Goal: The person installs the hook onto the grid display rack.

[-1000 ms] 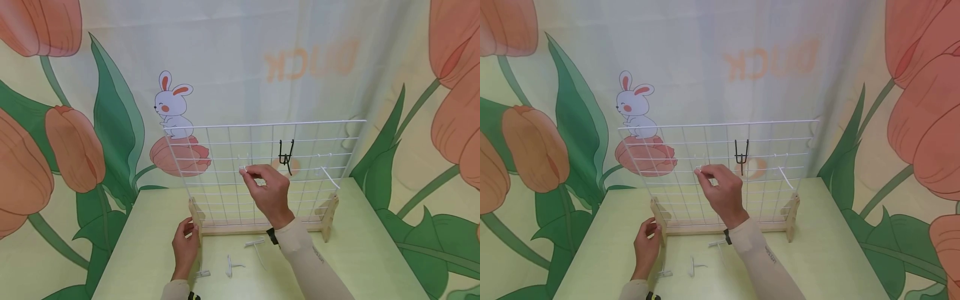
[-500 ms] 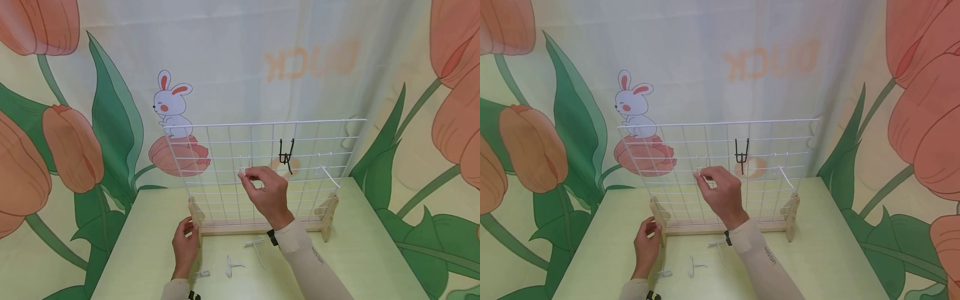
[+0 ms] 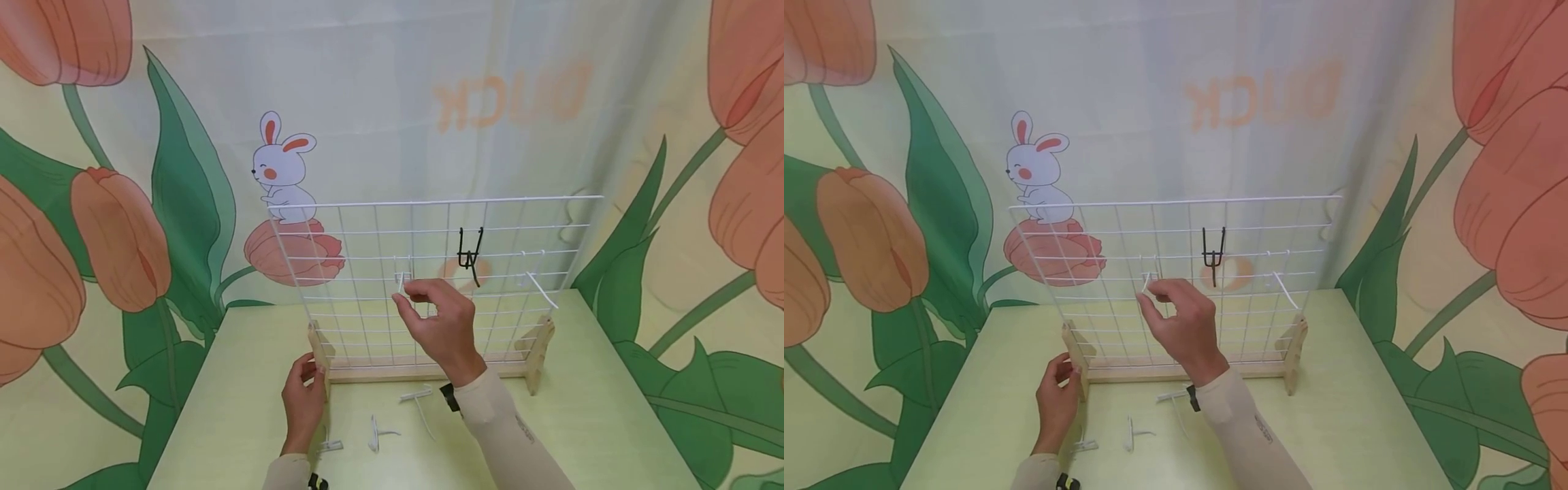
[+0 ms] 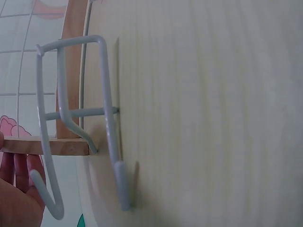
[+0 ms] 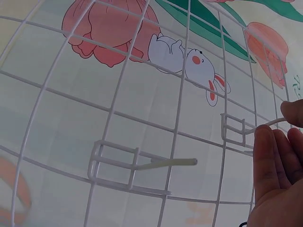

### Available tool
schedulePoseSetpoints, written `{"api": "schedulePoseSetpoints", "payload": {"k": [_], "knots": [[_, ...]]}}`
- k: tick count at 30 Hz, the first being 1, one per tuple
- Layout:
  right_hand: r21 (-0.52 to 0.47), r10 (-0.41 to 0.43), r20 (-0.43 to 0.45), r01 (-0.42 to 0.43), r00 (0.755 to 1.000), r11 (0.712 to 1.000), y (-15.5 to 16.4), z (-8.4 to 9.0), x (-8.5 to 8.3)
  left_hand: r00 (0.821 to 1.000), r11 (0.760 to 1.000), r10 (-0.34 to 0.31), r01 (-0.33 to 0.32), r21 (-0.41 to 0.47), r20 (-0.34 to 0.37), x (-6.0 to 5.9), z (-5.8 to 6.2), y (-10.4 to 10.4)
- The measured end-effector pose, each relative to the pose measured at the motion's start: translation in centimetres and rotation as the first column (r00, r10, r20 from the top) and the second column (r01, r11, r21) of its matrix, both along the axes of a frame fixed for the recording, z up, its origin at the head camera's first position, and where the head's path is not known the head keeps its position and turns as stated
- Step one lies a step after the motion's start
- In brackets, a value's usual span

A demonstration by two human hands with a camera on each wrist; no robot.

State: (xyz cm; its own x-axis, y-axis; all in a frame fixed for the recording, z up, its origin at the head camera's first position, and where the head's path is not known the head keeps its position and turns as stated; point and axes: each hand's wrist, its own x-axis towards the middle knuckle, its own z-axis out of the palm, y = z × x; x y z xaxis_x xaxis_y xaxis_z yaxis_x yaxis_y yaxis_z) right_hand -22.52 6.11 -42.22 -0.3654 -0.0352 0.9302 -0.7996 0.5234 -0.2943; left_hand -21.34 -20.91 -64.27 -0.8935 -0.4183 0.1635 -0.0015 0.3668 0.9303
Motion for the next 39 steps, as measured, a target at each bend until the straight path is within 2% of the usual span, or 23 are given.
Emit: {"api": "schedulePoseSetpoints", "payload": {"k": [14,20,30,34,39], "knots": [[-0.056,0.041,0.024,-0.04,0.999,0.998,0.7,-0.7,1.9,1.0,1.0,0.014,-0.014,-0.016,0.002,0.2,0.0,0.1],[-0.095,0.055,0.063,-0.049,0.997,0.994,1.4,-1.8,3.4,1.0,1.0,0.008,-0.008,-0.015,-0.015,0.0,-0.1,0.2],[-0.131,0.055,0.114,-0.04,0.992,0.991,2.5,-5.3,6.2,0.999,0.999,0.001,-0.002,-0.037,-0.039,0.1,-0.3,0.3],[-0.146,0.044,0.187,-0.016,0.981,0.989,2.8,-7.6,7.1,0.999,0.999,0.003,-0.005,-0.048,-0.039,-0.1,-0.5,0.2],[-0.131,0.016,0.293,0.024,0.956,0.991,3.1,-10.7,7.4,1.0,0.998,0.005,-0.007,-0.057,-0.03,-0.2,-0.5,0.1]]}}
